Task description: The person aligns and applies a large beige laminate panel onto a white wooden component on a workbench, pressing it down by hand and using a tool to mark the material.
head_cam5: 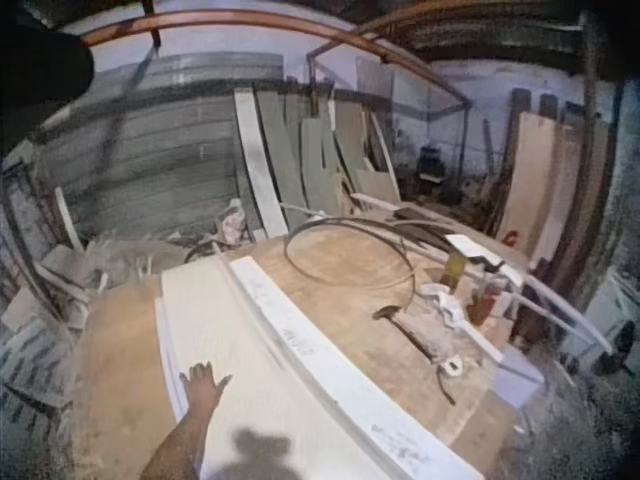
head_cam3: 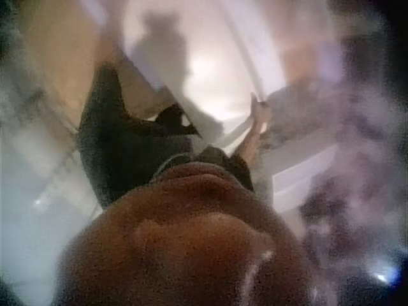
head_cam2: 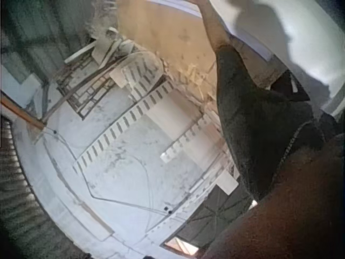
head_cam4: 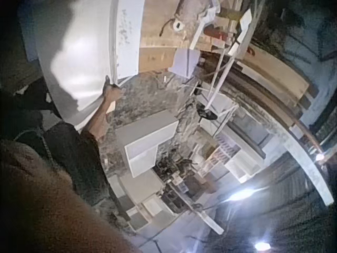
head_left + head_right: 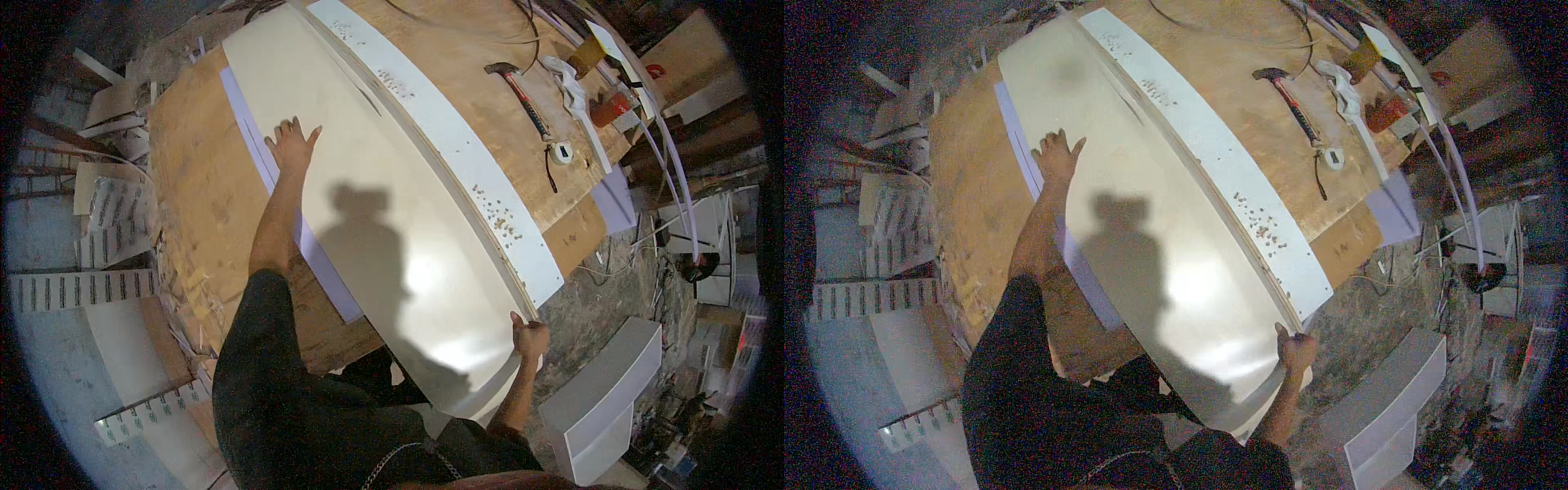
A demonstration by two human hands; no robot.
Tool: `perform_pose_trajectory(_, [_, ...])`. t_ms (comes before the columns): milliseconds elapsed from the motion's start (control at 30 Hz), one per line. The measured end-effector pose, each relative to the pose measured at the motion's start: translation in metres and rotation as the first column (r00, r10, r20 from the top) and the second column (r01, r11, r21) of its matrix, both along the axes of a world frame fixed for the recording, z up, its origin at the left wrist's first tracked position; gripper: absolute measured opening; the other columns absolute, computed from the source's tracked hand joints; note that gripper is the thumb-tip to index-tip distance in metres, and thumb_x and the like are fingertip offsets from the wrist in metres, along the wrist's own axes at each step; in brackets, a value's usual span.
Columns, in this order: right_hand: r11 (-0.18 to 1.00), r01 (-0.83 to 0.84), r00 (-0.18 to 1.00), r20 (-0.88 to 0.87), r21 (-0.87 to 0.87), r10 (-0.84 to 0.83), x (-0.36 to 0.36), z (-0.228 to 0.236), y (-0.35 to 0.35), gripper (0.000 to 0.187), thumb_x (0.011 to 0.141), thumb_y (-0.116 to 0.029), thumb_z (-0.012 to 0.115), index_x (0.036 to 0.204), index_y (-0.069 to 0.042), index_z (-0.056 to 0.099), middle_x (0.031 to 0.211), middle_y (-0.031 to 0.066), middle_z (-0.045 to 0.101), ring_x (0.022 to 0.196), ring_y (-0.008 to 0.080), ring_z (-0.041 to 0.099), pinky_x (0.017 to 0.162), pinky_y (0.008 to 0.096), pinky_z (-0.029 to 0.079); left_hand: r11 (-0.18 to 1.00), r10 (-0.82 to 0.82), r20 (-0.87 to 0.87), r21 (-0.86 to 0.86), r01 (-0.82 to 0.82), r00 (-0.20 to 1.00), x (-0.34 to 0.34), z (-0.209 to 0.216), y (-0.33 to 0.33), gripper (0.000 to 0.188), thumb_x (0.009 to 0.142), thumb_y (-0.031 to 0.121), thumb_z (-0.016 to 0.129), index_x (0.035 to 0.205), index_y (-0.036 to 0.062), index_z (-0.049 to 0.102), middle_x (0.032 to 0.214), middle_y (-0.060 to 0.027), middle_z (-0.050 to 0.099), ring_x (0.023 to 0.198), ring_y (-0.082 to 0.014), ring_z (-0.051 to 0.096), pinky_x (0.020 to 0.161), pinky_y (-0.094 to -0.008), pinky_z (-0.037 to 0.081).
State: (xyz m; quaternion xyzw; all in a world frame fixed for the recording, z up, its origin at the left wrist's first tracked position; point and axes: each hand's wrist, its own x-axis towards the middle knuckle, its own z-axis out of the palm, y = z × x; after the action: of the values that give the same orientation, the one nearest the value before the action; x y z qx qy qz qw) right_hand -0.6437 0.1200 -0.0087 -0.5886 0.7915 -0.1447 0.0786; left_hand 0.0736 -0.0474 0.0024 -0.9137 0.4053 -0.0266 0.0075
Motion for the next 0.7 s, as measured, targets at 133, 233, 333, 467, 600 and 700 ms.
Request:
perform_pose_trajectory(133, [0.975, 0.035, 0.998, -0.055, 0.221, -0.023, 0.017, 0.027, -0.007, 0.068, 0.063, -0.057, 0.086, 0.052, 0.004, 0.058, 0.044, 0.0116, 0.049, 0.045, 0.0295, 0.054, 0.054, 0.0458, 0.047, 0.986, -0.165, 0.048, 0.034, 0.163, 0.985, -0.083, -0.013, 0.071, 0.082, 0.092, 0.07, 0.047, 0.156, 0.0226, 0.031, 0.16, -0.0101, 0.033, 0.149, -0.0291, 0.025, 0.108, -0.0803, 0.012])
perform_pose_trajectory(233, [0.986, 0.079, 0.996, -0.062, 0.146, -0.071, -0.006, 0.012, 0.002, 0.07, 0.064, -0.062, 0.084, 0.05, 0.001, 0.059, 0.043, 0.0089, 0.05, 0.044, 0.0267, 0.055, 0.052, 0.044, 0.047, 0.93, -0.295, -0.184, 0.172, 0.326, 0.938, -0.208, 0.031, 0.132, 0.096, 0.083, 0.078, 0.054, 0.159, 0.0301, 0.02, 0.167, -0.0051, 0.014, 0.154, -0.0293, 0.011, 0.107, -0.0825, 0.006])
perform_pose_trajectory(333, [0.964, -0.014, 0.999, 0.05, 0.264, 0.001, -0.013, 0.003, -0.007, 0.073, 0.069, -0.071, 0.078, 0.046, -0.006, 0.054, 0.04, 0.0032, 0.044, 0.038, 0.0164, 0.048, 0.046, 0.0359, 0.042, 0.963, -0.261, -0.086, 0.053, 0.266, 0.962, -0.221, 0.021, 0.149, 0.102, 0.078, 0.083, 0.053, 0.159, 0.0344, 0.016, 0.168, -0.0026, 0.006, 0.155, -0.0294, 0.003, 0.107, -0.0827, 0.003])
perform_pose_trajectory(467, [0.751, -0.165, 0.953, 0.3, 0.64, -0.047, -0.082, -0.003, -0.003, 0.07, 0.062, -0.066, 0.085, 0.076, 0.001, 0.074, 0.076, 0.0146, 0.072, 0.074, 0.0207, 0.069, 0.072, 0.0372, 0.054, 0.967, -0.239, -0.099, 0.064, 0.246, 0.966, -0.222, 0.018, 0.149, 0.099, 0.08, 0.087, 0.045, 0.159, 0.0345, 0.018, 0.168, -0.0022, 0.008, 0.154, -0.0298, 0.004, 0.108, -0.0825, 0.003])
perform_pose_trajectory(600, [0.751, -0.439, 0.747, 0.664, 0.494, 0.0, -0.138, -0.013, 0.044, 0.069, 0.062, -0.064, 0.086, 0.087, -0.001, 0.077, 0.087, 0.0117, 0.075, 0.08, 0.0186, 0.07, 0.077, 0.0332, 0.055, 0.972, -0.223, -0.051, 0.069, 0.226, 0.974, -0.219, 0.018, 0.16, 0.095, 0.082, 0.085, 0.044, 0.158, 0.0352, 0.019, 0.168, -0.0029, 0.009, 0.154, -0.0314, 0.005, 0.107, -0.0836, 0.005])
perform_pose_trajectory(700, [0.708, -0.428, 0.817, 0.575, 0.562, 0.037, -0.215, -0.06, 0.081, 0.051, 0.064, -0.049, 0.089, 0.078, -0.001, 0.075, 0.068, 0.0068, 0.068, 0.061, 0.0184, 0.061, 0.063, 0.0347, 0.05, 0.969, -0.23, -0.061, 0.074, 0.235, 0.971, -0.224, 0.016, 0.155, 0.094, 0.082, 0.085, 0.044, 0.158, 0.0359, 0.019, 0.168, -0.0029, 0.008, 0.154, -0.0309, 0.005, 0.108, -0.0826, 0.004])
